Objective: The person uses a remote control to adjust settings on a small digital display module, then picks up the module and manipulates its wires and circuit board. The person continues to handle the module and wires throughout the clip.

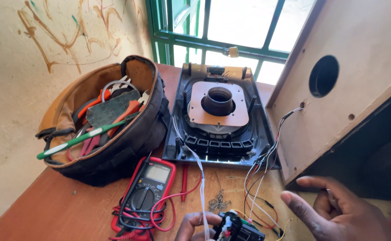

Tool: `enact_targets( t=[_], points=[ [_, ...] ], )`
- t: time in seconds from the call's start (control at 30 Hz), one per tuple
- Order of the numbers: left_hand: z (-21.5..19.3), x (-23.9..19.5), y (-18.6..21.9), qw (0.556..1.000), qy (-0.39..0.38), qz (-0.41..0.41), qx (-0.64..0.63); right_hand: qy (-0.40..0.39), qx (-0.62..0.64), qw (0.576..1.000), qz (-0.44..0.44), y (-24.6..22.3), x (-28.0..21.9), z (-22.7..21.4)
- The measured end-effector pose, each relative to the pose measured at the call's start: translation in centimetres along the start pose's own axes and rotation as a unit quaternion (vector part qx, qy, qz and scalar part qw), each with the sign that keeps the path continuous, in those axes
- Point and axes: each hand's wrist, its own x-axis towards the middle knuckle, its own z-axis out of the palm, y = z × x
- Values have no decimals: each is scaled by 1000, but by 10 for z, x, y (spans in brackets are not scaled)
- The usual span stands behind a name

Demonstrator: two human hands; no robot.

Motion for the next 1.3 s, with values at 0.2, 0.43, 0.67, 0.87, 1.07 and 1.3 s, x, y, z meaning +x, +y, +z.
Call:
enact_targets(
  t=[0.2, 0.43, 0.67, 0.87, 1.07, 1.3],
  points=[
    [2, -1, -30, 990, -45, 113, -76, 76, 71, 984, -143, 4, -30, 5],
    [18, -23, -17, 967, -89, 235, -39, -81, 152, 969, -175, 46, -27, 31],
    [21, -31, -14, 984, -13, 172, 45, -172, 243, 928, -226, 68, -22, 53],
    [22, -41, 1, 960, 15, 235, 151, -95, 116, 962, -230, 63, -21, 52],
    [35, -43, -2, 917, 91, 334, 196, -108, -20, 984, -138, 52, -22, 50],
    [42, -47, 6, 860, 159, 395, 280, -105, 27, 969, -223, 58, -27, 52]
  ],
)
